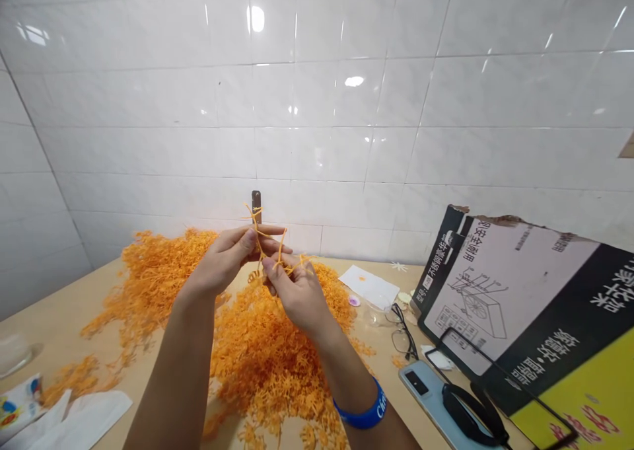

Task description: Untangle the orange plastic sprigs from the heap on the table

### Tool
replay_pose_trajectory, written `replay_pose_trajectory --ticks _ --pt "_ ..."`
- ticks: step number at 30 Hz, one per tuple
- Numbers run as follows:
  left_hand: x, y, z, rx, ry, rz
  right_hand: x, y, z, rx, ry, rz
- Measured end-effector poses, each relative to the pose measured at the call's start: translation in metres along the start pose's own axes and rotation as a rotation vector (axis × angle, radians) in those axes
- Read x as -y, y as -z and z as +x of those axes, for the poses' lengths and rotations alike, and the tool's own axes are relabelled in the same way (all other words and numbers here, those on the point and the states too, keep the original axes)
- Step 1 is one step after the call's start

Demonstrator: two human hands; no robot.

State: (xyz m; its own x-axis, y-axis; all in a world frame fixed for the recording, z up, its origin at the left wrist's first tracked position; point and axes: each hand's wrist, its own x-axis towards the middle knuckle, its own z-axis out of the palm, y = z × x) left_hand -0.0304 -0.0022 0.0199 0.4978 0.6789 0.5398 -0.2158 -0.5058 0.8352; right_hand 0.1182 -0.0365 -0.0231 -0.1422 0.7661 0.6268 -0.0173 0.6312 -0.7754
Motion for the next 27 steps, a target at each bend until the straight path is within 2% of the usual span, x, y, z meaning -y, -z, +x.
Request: replay_pose_trajectory --ticks 4,8,10,12,14,15,18,20,22,25,27 --pt "0.005 -0.004 0.002 -0.031 0.052 -0.234 -0.001 0.002 -0.005 0.159 0.045 0.203" --pt "0.007 -0.008 0.007 -0.057 0.153 -0.408 0.004 0.0 -0.008 0.163 0.058 0.335" --pt "0.008 -0.007 0.011 -0.149 0.2 -0.524 0.007 0.002 -0.008 0.145 0.073 0.413" --pt "0.011 -0.004 0.016 -0.326 0.196 -0.584 0.011 0.006 -0.008 0.115 0.116 0.459" --pt "0.015 0.0 0.019 -0.454 0.17 -0.473 0.016 0.011 -0.008 0.06 0.164 0.466" --pt "0.018 0.001 0.021 -0.47 0.162 -0.355 0.018 0.012 -0.007 0.016 0.167 0.463" --pt "0.024 -0.001 0.021 -0.358 0.175 0.034 0.021 0.014 -0.002 -0.116 0.122 0.459" --pt "0.025 -0.005 0.019 -0.269 0.195 0.172 0.018 0.013 0.002 -0.189 0.074 0.432" --pt "0.023 -0.009 0.015 -0.16 0.2 0.163 0.014 0.012 0.006 -0.253 0.042 0.385" --pt "0.016 -0.013 0.009 0.012 0.128 0.065 0.008 0.008 0.009 -0.318 0.017 0.347" --pt "0.012 -0.015 0.007 0.052 0.1 0.095 0.006 0.006 0.01 -0.326 0.013 0.347"
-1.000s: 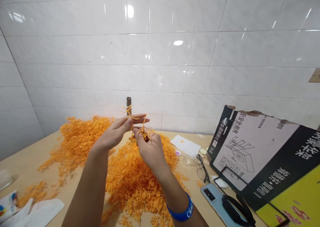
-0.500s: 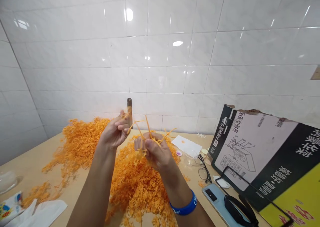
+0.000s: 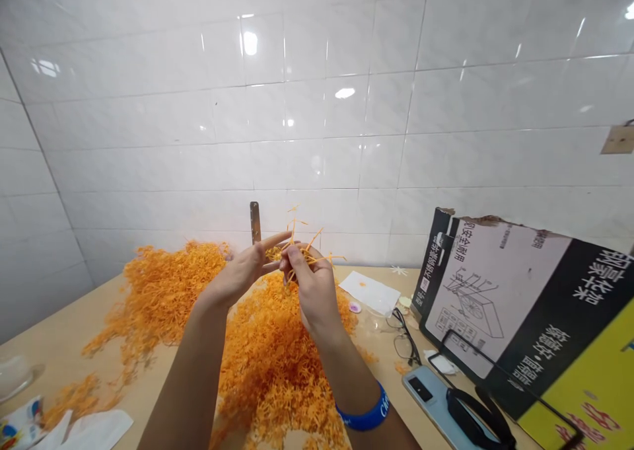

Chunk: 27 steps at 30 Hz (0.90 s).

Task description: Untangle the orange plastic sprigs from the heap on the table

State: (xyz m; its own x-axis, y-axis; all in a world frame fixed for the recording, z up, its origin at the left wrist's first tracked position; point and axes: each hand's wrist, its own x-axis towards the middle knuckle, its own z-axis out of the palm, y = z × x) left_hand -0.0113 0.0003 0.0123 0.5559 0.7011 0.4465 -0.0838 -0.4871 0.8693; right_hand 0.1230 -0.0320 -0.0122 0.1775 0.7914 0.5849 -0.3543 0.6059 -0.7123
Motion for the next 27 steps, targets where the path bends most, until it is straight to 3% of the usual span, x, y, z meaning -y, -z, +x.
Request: replay_pose_trajectory --ticks 6,12,17,19,22,27 --pt "-0.009 -0.006 0.002 -0.022 0.027 -0.123 -0.002 -0.003 -0.001 0.061 -0.011 0.032" --pt "-0.003 -0.001 0.005 -0.228 0.095 -0.205 -0.002 0.001 -0.003 0.294 -0.047 0.122" --pt "0.007 0.012 0.012 -0.463 0.058 -0.341 0.006 0.004 -0.006 0.322 -0.036 0.363" --pt "0.009 0.015 0.013 -0.512 0.047 -0.208 0.007 0.004 -0.004 0.278 -0.024 0.35" --pt "0.01 0.015 0.012 -0.492 0.06 0.084 0.006 0.006 0.0 0.189 -0.015 0.291" --pt "0.023 0.011 0.014 -0.32 0.148 0.531 0.003 0.01 0.005 0.185 -0.027 0.282"
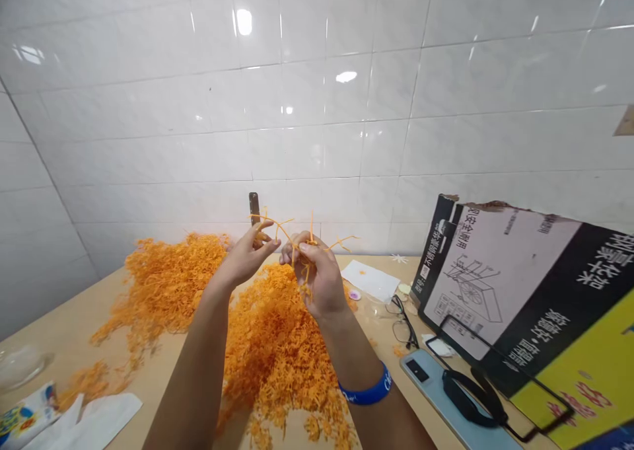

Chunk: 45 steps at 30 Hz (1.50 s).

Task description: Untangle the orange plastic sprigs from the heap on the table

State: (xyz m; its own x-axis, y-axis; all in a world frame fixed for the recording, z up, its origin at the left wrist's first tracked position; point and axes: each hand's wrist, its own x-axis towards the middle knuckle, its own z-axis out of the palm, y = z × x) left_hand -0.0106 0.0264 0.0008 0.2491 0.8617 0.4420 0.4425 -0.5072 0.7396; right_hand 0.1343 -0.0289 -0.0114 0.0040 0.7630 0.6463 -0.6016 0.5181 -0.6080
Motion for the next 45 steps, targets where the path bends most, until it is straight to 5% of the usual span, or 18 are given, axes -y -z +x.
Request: replay_pose_trajectory --ticks 5,11,17,20,27,31,37,42,45 --pt "0.008 -0.007 0.004 0.141 -0.083 0.037 0.001 -0.001 0.0 -0.07 -0.043 0.018" --pt "-0.015 -0.003 -0.003 -0.072 -0.112 -0.226 -0.004 0.001 0.005 -0.097 -0.03 -0.026" --pt "-0.038 -0.003 -0.02 0.153 -0.214 -0.387 -0.01 0.004 0.001 -0.009 -0.098 -0.132" --pt "-0.041 -0.005 -0.022 0.159 -0.209 -0.496 -0.012 0.005 -0.002 0.033 -0.119 -0.197" --pt "-0.035 -0.001 -0.017 -0.196 -0.185 -0.631 -0.018 0.001 -0.002 0.014 -0.093 -0.412" --pt "-0.032 -0.007 -0.016 -0.271 -0.187 -0.69 -0.019 -0.003 -0.003 0.003 -0.067 -0.615" --pt "-0.024 -0.004 -0.011 -0.291 -0.073 -0.849 -0.005 -0.013 -0.014 0.059 0.218 -1.035" --pt "0.008 0.038 0.002 -0.805 0.034 -0.936 0.036 -0.032 -0.037 0.166 0.184 -1.033" --pt "0.018 0.044 0.007 -0.652 0.064 -0.71 0.048 -0.034 -0.04 0.088 0.143 -0.959"
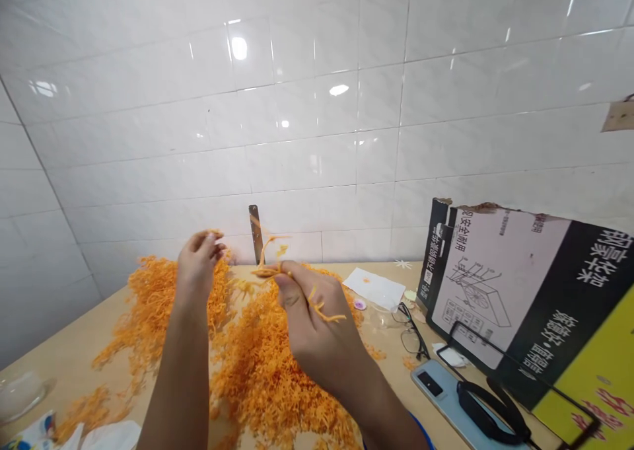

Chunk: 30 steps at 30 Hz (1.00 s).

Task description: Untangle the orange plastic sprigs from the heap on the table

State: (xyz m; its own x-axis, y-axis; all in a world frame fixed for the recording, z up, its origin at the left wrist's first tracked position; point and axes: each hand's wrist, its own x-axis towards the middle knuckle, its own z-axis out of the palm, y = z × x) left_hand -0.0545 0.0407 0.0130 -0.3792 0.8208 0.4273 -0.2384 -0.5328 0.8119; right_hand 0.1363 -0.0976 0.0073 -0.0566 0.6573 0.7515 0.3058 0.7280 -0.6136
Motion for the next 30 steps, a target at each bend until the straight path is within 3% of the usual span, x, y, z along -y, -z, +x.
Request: replay_pose_trajectory --ticks 3,8,12,15,17,21,24,27,30 --pt "0.01 -0.013 -0.008 0.271 -0.006 0.279 -0.011 0.0 0.007 -0.081 -0.04 0.054" --pt "0.019 -0.033 -0.026 0.465 0.047 0.41 -0.033 -0.003 0.018 -0.118 -0.146 0.189" --pt "0.003 -0.035 -0.042 0.778 0.144 0.158 -0.038 -0.006 0.02 -0.162 -0.186 0.256" --pt "-0.01 -0.039 -0.055 0.994 0.135 -0.066 -0.039 -0.012 0.02 -0.165 -0.182 0.279" --pt "-0.014 -0.043 -0.063 0.95 0.108 -0.142 -0.039 -0.017 0.02 -0.156 -0.169 0.289" --pt "-0.016 -0.05 -0.07 0.657 0.118 -0.319 -0.038 -0.021 0.019 -0.08 -0.071 0.297" --pt "-0.018 -0.048 -0.067 0.594 0.255 -0.449 -0.04 -0.02 0.016 0.013 0.059 0.33" --pt "-0.023 -0.04 -0.06 0.531 0.338 -0.513 -0.044 -0.02 0.015 0.114 0.126 0.569" --pt "-0.027 -0.035 -0.053 0.363 0.191 -0.363 -0.045 -0.019 0.019 0.088 0.027 0.795"
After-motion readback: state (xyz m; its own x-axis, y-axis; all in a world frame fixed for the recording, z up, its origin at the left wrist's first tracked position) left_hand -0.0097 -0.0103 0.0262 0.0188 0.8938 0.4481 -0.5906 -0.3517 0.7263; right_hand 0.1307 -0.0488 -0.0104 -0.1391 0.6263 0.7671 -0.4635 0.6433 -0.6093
